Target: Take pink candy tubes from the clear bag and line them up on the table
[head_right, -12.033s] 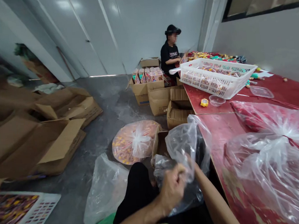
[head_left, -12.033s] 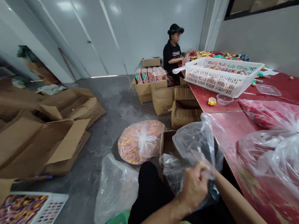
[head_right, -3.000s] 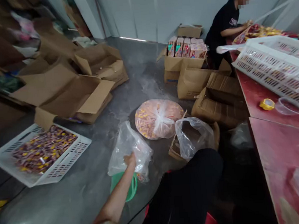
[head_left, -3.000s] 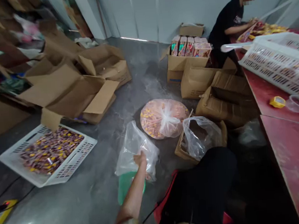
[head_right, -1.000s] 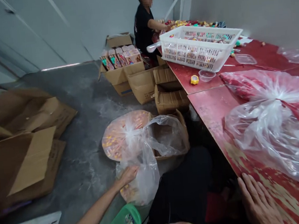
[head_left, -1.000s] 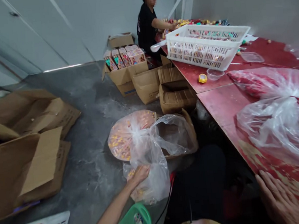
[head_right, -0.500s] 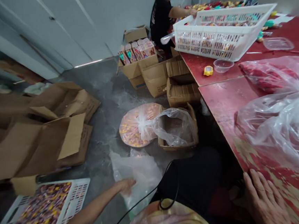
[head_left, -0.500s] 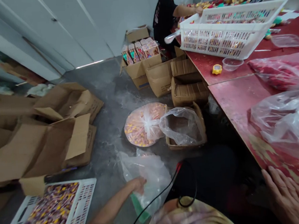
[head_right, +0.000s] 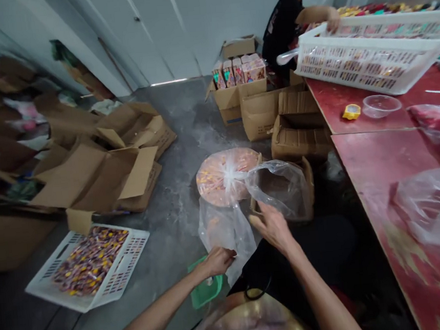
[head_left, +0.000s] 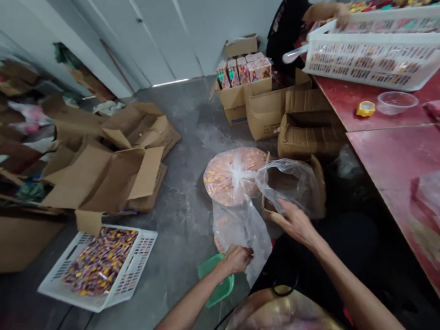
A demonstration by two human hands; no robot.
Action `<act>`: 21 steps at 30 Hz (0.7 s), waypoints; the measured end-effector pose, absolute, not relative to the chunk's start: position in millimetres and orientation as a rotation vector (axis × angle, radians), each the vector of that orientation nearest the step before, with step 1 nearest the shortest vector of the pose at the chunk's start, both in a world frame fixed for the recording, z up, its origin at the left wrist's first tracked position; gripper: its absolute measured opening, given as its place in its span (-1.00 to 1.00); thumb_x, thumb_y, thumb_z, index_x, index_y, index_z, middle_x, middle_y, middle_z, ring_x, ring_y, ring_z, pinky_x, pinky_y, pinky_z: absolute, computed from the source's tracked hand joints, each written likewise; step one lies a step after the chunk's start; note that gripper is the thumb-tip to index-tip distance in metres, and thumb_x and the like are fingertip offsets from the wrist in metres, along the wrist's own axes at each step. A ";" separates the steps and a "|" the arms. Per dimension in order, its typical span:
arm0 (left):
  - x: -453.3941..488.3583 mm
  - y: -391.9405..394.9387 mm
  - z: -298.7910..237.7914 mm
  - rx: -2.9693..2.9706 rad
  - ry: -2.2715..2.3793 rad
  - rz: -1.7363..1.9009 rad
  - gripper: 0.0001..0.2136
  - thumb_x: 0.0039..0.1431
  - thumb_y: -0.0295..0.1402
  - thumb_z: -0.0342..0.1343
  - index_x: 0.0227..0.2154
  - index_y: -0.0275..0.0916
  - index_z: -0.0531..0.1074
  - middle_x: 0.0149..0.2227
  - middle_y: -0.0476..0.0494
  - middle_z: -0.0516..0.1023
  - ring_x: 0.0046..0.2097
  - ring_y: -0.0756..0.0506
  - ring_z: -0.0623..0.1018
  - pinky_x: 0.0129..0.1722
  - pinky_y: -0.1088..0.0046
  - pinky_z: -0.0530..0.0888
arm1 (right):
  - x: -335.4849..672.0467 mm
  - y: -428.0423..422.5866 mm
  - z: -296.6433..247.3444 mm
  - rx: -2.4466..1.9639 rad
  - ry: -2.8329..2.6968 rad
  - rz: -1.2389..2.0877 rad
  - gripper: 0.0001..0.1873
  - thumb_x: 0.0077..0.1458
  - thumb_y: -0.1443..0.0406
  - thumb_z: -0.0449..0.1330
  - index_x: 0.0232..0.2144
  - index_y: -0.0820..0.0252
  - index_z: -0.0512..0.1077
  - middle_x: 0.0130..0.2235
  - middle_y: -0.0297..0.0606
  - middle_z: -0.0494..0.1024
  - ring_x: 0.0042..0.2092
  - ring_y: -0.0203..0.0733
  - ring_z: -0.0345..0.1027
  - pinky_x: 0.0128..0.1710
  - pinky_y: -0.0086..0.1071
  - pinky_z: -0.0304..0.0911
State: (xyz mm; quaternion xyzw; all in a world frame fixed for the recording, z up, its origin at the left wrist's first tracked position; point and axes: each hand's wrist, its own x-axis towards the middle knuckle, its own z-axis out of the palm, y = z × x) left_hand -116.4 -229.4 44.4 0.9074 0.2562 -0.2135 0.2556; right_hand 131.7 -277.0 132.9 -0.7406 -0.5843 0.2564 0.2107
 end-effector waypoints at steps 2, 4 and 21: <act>-122.5 -230.2 49.7 2.477 0.729 -0.586 -0.78 0.22 -0.43 -0.10 -0.31 -0.19 0.47 -0.37 -0.20 0.56 -0.29 -0.19 0.56 -0.37 0.35 0.34 | 98.6 -233.3 114.0 -2.206 -1.679 1.059 -0.43 0.13 0.11 0.15 0.12 0.25 0.22 0.09 -0.02 0.36 0.09 0.04 0.25 0.04 -0.18 0.17; -129.2 -230.1 55.4 2.479 0.728 -0.595 -0.79 0.20 -0.42 -0.10 -0.35 -0.20 0.46 -0.37 -0.19 0.57 -0.30 -0.18 0.56 -0.39 0.36 0.32 | 76.6 -209.8 90.8 -2.317 -1.660 1.226 -0.43 0.05 0.15 0.24 0.06 0.31 0.26 -0.01 0.00 0.44 0.01 0.09 0.33 -0.02 -0.16 0.21; -161.6 -170.8 138.9 2.606 0.639 -0.752 -0.85 0.12 -0.39 -0.03 -0.49 -0.22 0.40 -0.46 -0.13 0.54 -0.45 -0.15 0.50 -0.46 0.38 0.27 | 115.0 -203.9 41.4 -2.537 -0.827 1.110 -0.66 0.02 0.43 0.01 -0.10 0.40 0.31 -0.10 0.17 0.42 0.01 0.14 0.30 -0.05 -0.11 0.18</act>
